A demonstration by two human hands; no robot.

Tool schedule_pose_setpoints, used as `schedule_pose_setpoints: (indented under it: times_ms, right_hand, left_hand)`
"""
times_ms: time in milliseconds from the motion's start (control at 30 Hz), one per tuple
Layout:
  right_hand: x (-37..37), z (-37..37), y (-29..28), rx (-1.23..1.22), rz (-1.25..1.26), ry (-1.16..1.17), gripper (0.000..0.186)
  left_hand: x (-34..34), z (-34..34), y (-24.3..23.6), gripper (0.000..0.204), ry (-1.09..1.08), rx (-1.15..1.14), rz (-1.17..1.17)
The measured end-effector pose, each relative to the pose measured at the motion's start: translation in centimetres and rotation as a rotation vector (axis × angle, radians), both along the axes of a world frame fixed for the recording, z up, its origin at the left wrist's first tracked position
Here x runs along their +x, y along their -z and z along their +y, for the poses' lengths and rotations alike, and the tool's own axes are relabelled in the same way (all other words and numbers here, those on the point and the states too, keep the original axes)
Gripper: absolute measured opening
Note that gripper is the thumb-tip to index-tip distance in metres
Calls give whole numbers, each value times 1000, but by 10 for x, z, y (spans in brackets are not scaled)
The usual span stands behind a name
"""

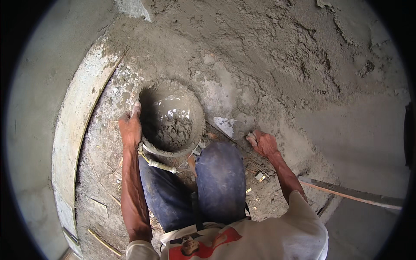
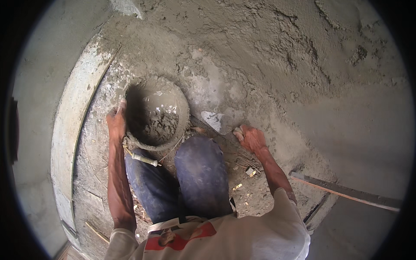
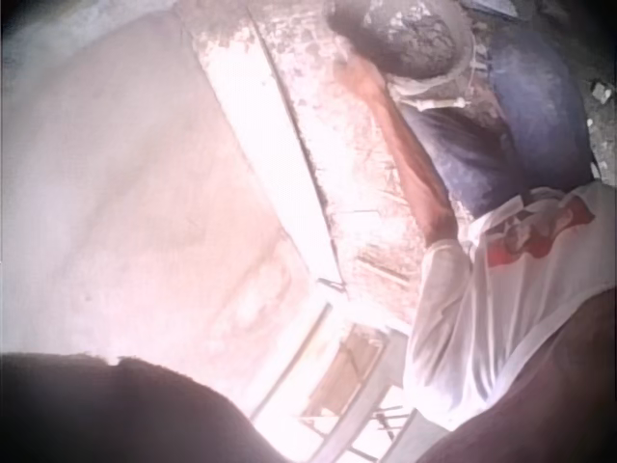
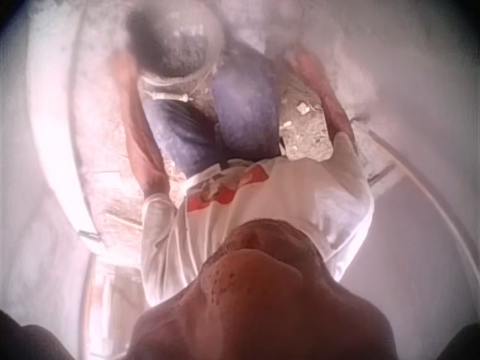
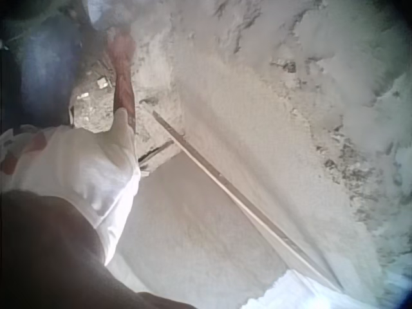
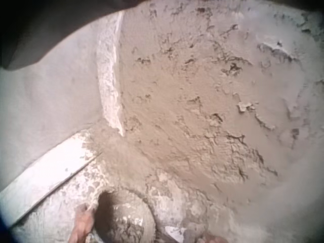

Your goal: The person applies wet cement to the lower part of a wall using a trowel, scooping the mixture from a bucket and smoothing it over the surface.

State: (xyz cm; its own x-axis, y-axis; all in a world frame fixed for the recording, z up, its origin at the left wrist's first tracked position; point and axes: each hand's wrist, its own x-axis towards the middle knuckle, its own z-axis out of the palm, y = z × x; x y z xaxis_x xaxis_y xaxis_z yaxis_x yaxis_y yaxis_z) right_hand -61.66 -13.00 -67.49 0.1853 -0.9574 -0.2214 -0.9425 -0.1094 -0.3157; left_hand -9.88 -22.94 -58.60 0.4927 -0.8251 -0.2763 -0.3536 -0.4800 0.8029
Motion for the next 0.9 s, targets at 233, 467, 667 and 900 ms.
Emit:
schedule_pose_setpoints:
  times_ms: [233, 467, 667, 900]
  right_hand:
    - [-12, -125, 10, -128, 194, 278, 49]
    - [66, -109, -31, -326, 165, 182, 43]
    - [103, -93, -55, -495, -155, -102, 43]
    - [85, -135, -35, 120, 176, -301, 56]
  left_hand:
    - [-6, -2, -16, 60, -25, -17, -13]
    - [6, 9, -9, 64, -12, 14, -39]
    - [-3, 5, -24, 59, 24, 36, -19]
    - [23, 34, 9, 49, -54, -46, 101]
